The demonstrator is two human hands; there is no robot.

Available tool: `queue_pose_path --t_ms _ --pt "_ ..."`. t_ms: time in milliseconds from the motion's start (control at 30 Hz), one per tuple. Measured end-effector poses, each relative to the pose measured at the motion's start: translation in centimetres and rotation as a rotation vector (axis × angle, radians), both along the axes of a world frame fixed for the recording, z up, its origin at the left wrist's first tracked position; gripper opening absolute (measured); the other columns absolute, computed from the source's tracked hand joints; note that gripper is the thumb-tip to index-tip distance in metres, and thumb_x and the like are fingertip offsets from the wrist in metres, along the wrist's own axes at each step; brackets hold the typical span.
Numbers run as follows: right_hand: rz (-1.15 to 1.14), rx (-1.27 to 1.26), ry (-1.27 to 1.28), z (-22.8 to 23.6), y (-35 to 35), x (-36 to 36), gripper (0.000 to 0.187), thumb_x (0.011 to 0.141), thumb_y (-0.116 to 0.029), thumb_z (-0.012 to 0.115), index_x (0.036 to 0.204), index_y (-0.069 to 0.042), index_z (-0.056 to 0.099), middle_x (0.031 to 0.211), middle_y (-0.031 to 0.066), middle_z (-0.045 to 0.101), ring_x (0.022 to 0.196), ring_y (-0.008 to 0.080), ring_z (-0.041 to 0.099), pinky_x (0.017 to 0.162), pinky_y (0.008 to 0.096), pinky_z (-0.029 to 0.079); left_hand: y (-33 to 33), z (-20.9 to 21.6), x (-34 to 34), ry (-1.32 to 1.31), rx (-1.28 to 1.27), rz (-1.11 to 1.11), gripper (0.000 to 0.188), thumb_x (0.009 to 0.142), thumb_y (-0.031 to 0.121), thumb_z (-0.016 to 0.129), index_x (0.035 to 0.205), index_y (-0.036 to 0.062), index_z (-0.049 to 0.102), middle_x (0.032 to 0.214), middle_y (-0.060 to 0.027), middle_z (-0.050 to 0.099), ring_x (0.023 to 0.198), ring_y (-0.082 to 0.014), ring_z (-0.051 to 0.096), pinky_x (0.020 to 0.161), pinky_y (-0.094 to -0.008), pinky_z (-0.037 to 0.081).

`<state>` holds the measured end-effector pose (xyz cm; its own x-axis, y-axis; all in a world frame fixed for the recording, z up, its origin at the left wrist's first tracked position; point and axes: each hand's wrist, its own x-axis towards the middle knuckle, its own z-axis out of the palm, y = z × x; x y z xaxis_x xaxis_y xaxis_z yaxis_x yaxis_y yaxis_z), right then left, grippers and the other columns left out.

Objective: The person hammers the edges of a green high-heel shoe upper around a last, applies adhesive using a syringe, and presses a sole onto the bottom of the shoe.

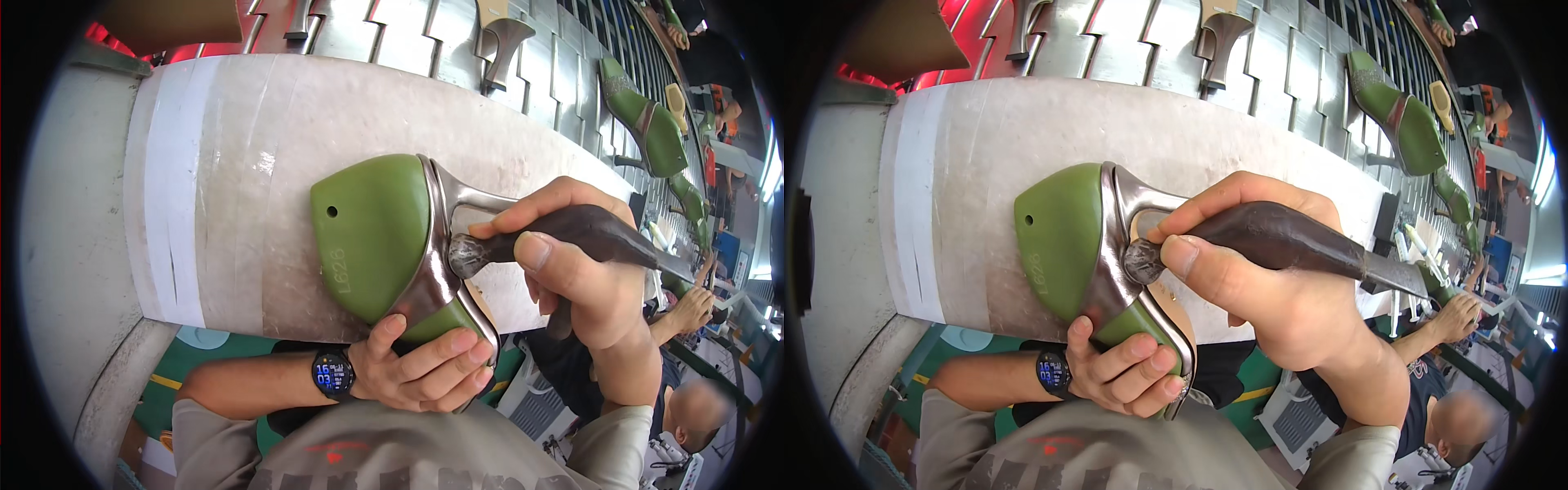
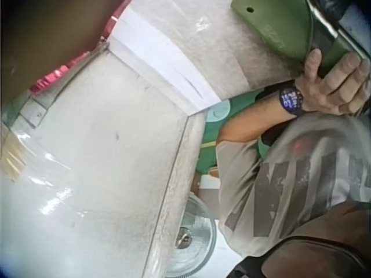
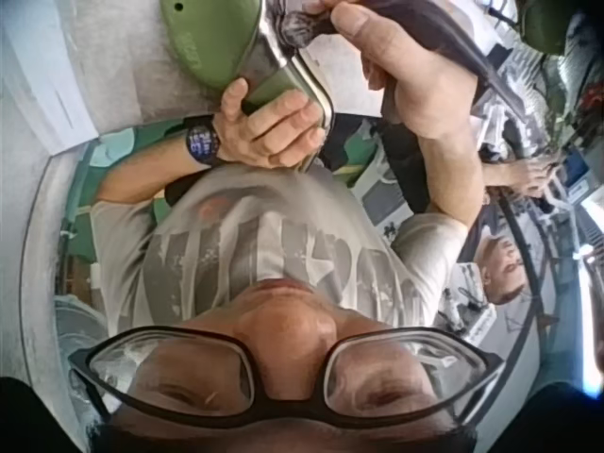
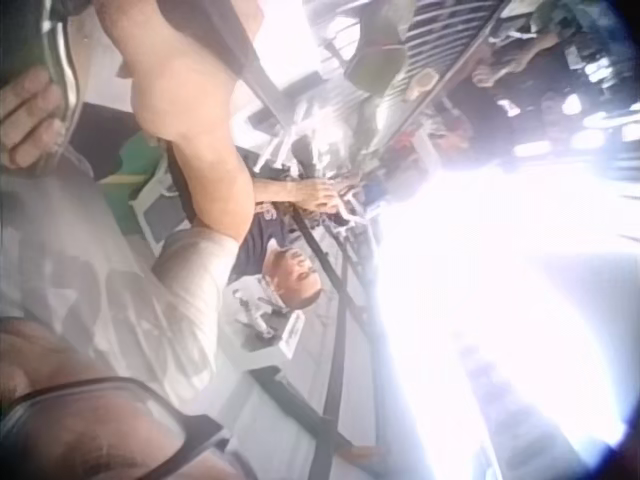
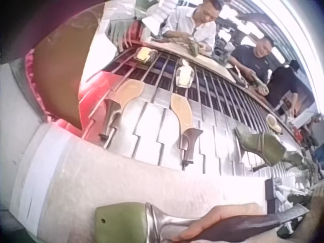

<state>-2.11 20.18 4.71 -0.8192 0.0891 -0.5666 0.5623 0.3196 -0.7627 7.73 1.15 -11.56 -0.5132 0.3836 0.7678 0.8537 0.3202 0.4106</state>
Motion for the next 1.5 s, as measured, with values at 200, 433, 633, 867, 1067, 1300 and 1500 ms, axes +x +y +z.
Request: queue_pose_path --t_ms 200,433,633,867,1067,1300,1500 --pt "0.27 0.021 0.109 0.1 1.2 -2.9 0.034 0.086 -0.029 0.074 0.096 0.003 0.074 0.091 0.0112 0.08 0.046 0.007 0.053 0.042 0.0226 0.043 -0.4 0.0 -0.5 0.031 -0.036 -0.046 0.033 0.104 0.033 0.063 0.133 0.0206 0.057 0.141 0.0014 0.063 0.138 -0.0181 0.06 0.126 -0.0698 0.021" --pt "0.254 -0.044 0.008 0.4 2.4 -1.8 0.032 0.082 -0.027 0.075 0.095 0.003 0.076 0.087 0.0102 0.08 0.047 0.0079 0.056 0.043 0.0225 0.044 0.3 -0.7 -0.3 0.074 -0.063 0.054 0.039 0.105 0.031 0.063 0.14 0.0184 0.053 0.144 -0.0021 0.06 0.138 -0.022 0.06 0.124 -0.0736 0.024" --pt "0.321 -0.067 0.029 -0.1 3.3 -1.4 0.029 0.083 -0.026 0.076 0.092 0.002 0.077 0.076 0.0061 0.074 0.047 0.0074 0.056 0.043 0.0238 0.043 0.9 -0.9 -0.2 0.152 -0.042 0.104 0.039 0.104 0.026 0.064 0.141 0.0174 0.052 0.142 -0.0035 0.061 0.139 -0.0242 0.059 0.122 -0.0752 0.024" --pt "0.127 -0.196 0.173 -1.2 3.0 2.9 0.031 0.09 -0.029 0.08 0.099 0.0 0.077 0.077 0.0045 0.072 0.052 0.0074 0.057 0.046 0.0242 0.043 -1.4 -0.5 -0.8 0.179 -0.247 0.002 0.089 0.092 0.05 0.082 0.153 0.0047 0.037 0.15 -0.0255 0.051 0.139 -0.0429 0.055 0.119 -0.0775 0.028" --pt "0.343 0.954 0.757 -4.4 8.2 9.2 0.04 0.083 -0.003 0.075 0.122 0.0 0.07 0.118 0.0187 0.073 0.105 0.036 0.071 0.092 0.0408 0.057 -2.4 2.9 -1.0 0.08 -0.142 -0.001 0.086 0.096 0.052 0.076 0.153 0.0016 0.037 0.153 -0.0227 0.05 0.143 -0.0424 0.051 0.125 -0.065 0.03" --pt "-0.117 -0.083 0.555 -4.5 3.6 20.0 0.044 0.095 -0.009 0.076 0.136 0.004 0.066 0.126 0.0187 0.074 0.115 0.0246 0.073 0.101 0.0361 0.057 -6.0 9.3 -6.2 -0.783 1.143 -0.251 0.07 0.113 0.055 0.044 0.155 -0.0011 0.045 0.159 -0.0231 0.049 0.148 -0.0385 0.047 0.127 -0.0542 0.034" --pt "-0.366 -1.295 0.353 -8.6 -0.1 18.0 0.087 0.107 -0.068 0.039 0.158 0.002 0.04 0.133 0.0282 0.067 0.112 0.0443 0.073 0.088 0.0499 0.065 -6.2 10.4 -7.3 -1.238 0.886 -1.002 0.088 0.108 0.072 0.035 0.154 -0.0019 0.047 0.157 -0.0344 0.048 0.144 -0.0453 0.051 0.12 -0.0587 0.041"
